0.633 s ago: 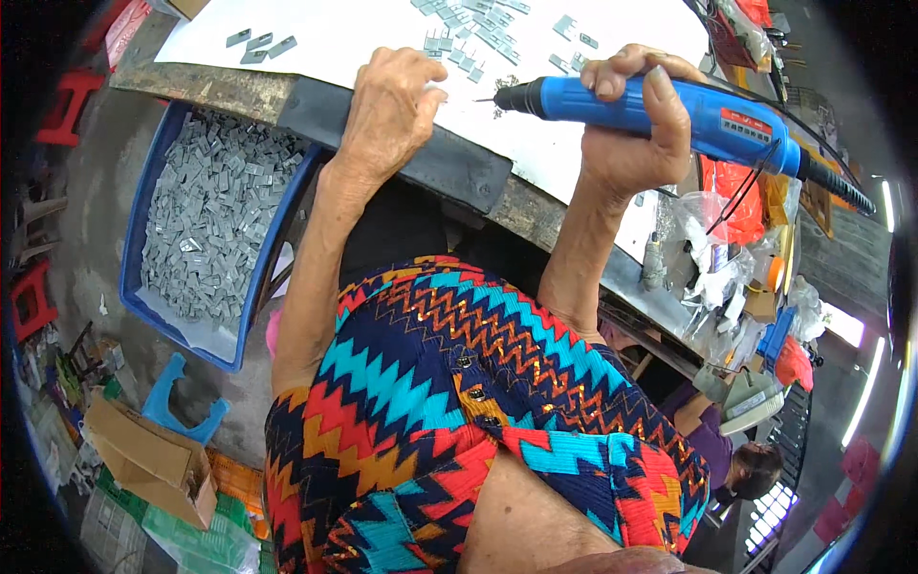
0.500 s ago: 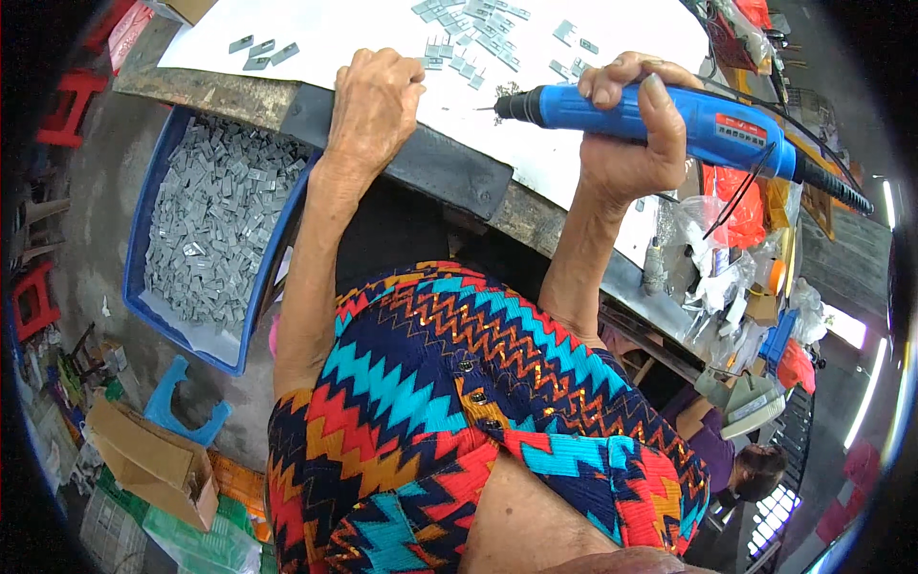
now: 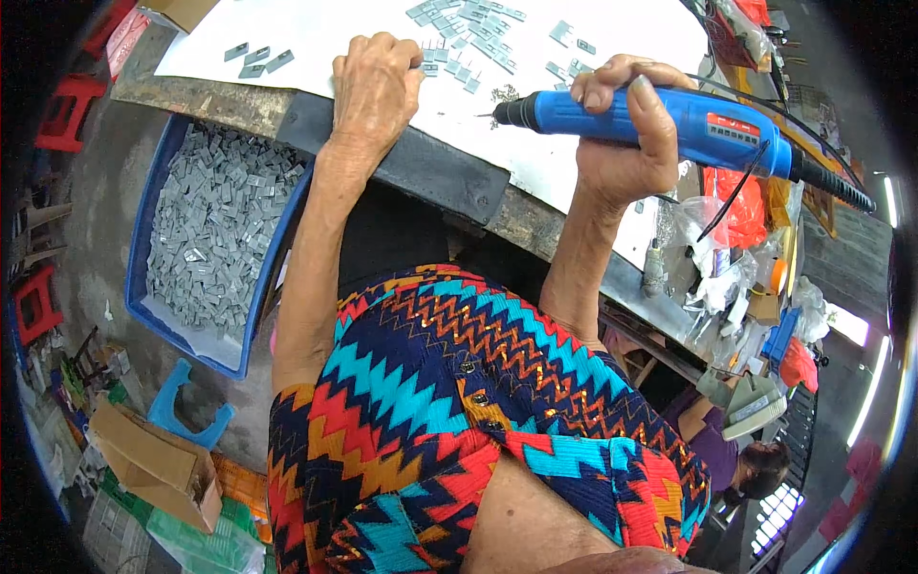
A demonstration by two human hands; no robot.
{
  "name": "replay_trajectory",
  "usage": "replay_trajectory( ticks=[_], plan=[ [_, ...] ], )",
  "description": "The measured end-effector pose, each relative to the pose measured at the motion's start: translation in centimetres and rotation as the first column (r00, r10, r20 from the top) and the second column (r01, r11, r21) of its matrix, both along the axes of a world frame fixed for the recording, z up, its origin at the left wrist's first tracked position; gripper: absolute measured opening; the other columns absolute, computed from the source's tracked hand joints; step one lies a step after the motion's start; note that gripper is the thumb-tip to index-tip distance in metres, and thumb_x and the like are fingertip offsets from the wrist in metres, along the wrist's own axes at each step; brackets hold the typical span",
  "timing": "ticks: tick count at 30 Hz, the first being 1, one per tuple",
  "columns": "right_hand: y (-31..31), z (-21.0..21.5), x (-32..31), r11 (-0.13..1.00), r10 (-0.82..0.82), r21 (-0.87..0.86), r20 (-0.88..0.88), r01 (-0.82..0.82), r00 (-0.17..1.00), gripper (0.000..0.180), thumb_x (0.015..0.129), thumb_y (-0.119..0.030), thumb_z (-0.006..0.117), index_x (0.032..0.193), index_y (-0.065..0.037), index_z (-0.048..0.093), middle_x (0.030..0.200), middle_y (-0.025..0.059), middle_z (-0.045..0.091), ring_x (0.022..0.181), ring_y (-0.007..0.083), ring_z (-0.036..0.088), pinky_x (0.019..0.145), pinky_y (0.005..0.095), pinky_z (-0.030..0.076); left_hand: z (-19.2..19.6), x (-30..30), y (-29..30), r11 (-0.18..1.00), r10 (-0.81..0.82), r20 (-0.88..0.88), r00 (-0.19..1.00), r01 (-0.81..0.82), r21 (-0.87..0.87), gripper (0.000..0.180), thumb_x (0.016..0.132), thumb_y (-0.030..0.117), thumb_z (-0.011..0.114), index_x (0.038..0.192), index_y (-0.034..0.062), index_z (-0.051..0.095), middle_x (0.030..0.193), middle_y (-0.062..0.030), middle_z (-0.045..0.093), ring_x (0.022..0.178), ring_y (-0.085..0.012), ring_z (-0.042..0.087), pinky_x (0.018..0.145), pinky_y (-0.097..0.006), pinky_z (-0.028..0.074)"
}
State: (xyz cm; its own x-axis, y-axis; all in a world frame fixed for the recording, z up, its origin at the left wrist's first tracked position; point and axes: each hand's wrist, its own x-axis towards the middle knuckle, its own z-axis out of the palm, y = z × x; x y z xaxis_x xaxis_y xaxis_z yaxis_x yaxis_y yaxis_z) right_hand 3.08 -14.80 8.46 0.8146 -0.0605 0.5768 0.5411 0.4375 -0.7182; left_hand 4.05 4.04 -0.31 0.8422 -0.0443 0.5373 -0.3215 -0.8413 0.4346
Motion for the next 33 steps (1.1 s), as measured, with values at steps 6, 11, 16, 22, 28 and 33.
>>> replay_trajectory(
  ticks=[6,11,16,22,28,33],
  plan=[
    [0.1,-0.2,0.2,1.0,0.021,-0.015,-0.005,-0.021,1.0,0.024,0.072,-0.006,0.05,0.095,0.0,0.055,0.077,0.0193,0.058,0.059,0.0208,0.055,0.061,0.0395,0.043,0.2,-0.7,0.6,0.993,-0.113,-0.054,0.992,0.11,-0.051,0.011,0.074,0.011,0.059,0.081,0.0028,0.061,0.079,-0.0086,0.058,0.078,-0.0253,0.053,0.072,-0.037,0.042],
    [0.4,0.3,0.9,0.998,0.057,-0.043,0.02,-0.056,0.998,0.023,0.073,-0.005,0.05,0.095,0.001,0.055,0.077,0.0197,0.058,0.059,0.021,0.055,0.061,0.0389,0.043,0.3,-1.3,-0.2,0.978,-0.192,-0.048,0.98,0.187,-0.094,0.009,0.073,0.007,0.059,0.079,0.001,0.06,0.077,-0.01,0.058,0.078,-0.0252,0.054,0.072,-0.037,0.043],
    [2.4,0.9,1.6,0.996,0.047,-0.082,0.085,-0.04,0.995,0.019,0.076,0.0,0.051,0.094,0.003,0.048,0.072,0.0157,0.056,0.055,0.0175,0.053,0.057,0.0308,0.046,0.1,-1.5,-0.9,0.942,-0.255,-0.021,0.967,0.243,-0.23,0.008,0.072,0.003,0.058,0.079,-0.0013,0.059,0.079,-0.012,0.058,0.074,-0.0264,0.056,0.069,-0.035,0.045],
    [4.7,0.8,2.2,0.993,0.005,-0.121,-0.028,-0.009,1.0,0.015,0.074,0.0,0.056,0.088,0.004,0.051,0.07,0.0135,0.057,0.053,0.0161,0.054,0.054,0.0292,0.047,0.4,-1.7,-1.0,0.941,-0.252,-0.087,0.964,0.224,-0.252,0.007,0.071,0.0,0.054,0.077,-0.0013,0.057,0.075,-0.0153,0.055,0.079,-0.0308,0.055,0.075,-0.04,0.046],
    [5.6,0.9,2.6,0.985,0.017,-0.17,0.08,-0.003,0.997,0.013,0.073,0.0,0.059,0.085,0.003,0.053,0.068,0.011,0.057,0.053,0.0145,0.054,0.053,0.0277,0.047,0.0,-1.4,-1.4,0.953,-0.219,-0.074,0.973,0.197,-0.231,0.011,0.071,0.0,0.06,0.081,0.0004,0.056,0.077,-0.0123,0.056,0.073,-0.0272,0.057,0.068,-0.036,0.047],
    [6.2,0.6,2.4,0.964,-0.014,-0.266,0.034,0.023,0.999,0.012,0.072,-0.001,0.06,0.083,0.002,0.054,0.066,0.0095,0.056,0.053,0.0139,0.053,0.053,0.0267,0.046,-0.5,-1.7,-1.2,0.954,-0.188,-0.046,0.981,0.171,-0.245,0.015,0.069,-0.002,0.062,0.081,0.0015,0.056,0.077,-0.0112,0.056,0.073,-0.0268,0.057,0.068,-0.036,0.047]
  ],
)
